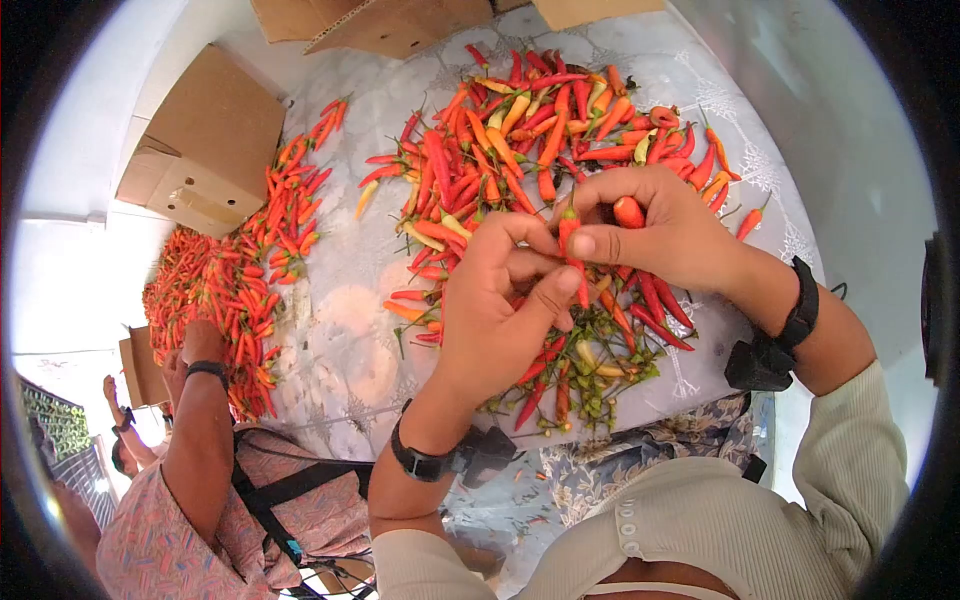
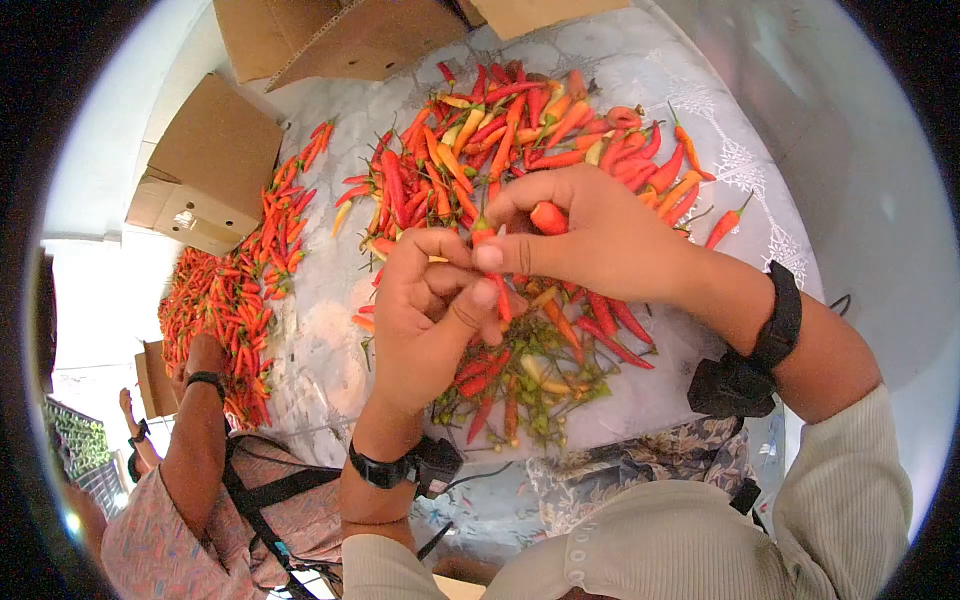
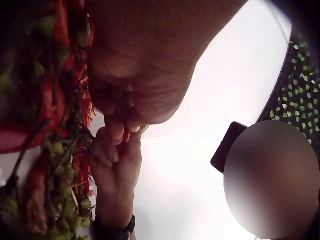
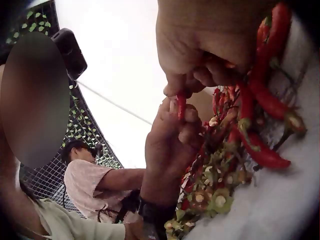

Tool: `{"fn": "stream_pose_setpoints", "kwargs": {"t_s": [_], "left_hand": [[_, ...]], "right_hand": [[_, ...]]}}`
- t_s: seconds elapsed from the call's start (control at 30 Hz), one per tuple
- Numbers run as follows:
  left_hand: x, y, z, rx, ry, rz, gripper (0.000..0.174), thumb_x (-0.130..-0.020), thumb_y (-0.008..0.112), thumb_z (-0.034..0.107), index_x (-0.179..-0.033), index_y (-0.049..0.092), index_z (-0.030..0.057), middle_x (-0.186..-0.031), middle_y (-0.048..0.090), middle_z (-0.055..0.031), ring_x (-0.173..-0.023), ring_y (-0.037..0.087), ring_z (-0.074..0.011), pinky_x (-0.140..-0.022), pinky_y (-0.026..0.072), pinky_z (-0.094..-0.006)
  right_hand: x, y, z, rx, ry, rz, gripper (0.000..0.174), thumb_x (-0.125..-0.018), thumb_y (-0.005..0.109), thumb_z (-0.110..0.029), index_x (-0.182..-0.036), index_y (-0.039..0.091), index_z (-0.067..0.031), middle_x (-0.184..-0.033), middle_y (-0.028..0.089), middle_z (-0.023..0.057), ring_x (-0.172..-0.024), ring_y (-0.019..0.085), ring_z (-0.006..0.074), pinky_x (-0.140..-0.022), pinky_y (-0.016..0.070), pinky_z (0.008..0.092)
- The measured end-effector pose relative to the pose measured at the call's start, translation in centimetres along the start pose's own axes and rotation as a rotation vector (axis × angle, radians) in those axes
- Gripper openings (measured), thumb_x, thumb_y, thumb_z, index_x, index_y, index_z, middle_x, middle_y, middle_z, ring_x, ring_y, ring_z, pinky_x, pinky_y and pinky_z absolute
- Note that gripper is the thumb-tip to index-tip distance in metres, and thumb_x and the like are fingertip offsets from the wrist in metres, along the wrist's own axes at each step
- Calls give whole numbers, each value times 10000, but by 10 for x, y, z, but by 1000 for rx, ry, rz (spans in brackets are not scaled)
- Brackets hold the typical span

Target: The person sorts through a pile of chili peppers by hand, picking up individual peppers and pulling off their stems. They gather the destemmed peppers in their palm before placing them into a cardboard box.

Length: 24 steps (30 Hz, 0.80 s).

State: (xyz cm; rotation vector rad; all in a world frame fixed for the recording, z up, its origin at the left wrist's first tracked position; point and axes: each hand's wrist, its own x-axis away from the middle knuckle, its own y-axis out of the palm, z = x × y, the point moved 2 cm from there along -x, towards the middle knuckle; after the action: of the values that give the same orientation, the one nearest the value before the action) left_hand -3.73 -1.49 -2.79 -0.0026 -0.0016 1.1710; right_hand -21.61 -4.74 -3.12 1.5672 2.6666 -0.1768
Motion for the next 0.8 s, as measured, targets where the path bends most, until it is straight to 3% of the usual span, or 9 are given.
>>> {"fn": "stream_pose_setpoints", "kwargs": {"t_s": [0.13,0.23,0.37,0.57,0.8], "left_hand": [[1,0,-3,-196,53,5,172,-921,610,143,-921,475,37,-719,593,-18,-603,531,-50,-546,416,-199],[1,-1,-5,-219,115,98,199,-926,612,201,-888,514,33,-692,568,2,-605,498,-46,-538,391,-202],[1,-8,1,-286,129,156,250,-931,603,264,-868,558,26,-659,542,-1,-604,479,-61,-536,385,-229],[-1,-7,4,-477,162,78,261,-920,600,238,-789,579,13,-634,535,-59,-566,499,-132,-533,393,-273],[0,-10,8,-532,180,1,231,-902,601,218,-775,601,25,-620,528,-68,-557,506,-186,-534,389,-299]], "right_hand": [[-2,1,11,-82,5,-19,245,-876,679,-248,-825,607,-20,-734,561,-24,-726,496,52,-646,406,225],[-3,5,14,-114,-25,105,255,-863,691,-245,-804,588,-20,-729,559,-18,-697,487,59,-616,402,233],[2,8,5,-13,-47,-29,257,-835,715,-239,-782,583,-25,-698,545,-12,-643,459,61,-565,383,245],[6,7,4,183,-102,-114,256,-793,747,-235,-777,600,-26,-660,540,18,-600,465,83,-536,378,262],[7,9,2,150,-169,-160,222,-803,732,-222,-801,621,-29,-652,554,31,-602,496,106,-549,399,279]]}}
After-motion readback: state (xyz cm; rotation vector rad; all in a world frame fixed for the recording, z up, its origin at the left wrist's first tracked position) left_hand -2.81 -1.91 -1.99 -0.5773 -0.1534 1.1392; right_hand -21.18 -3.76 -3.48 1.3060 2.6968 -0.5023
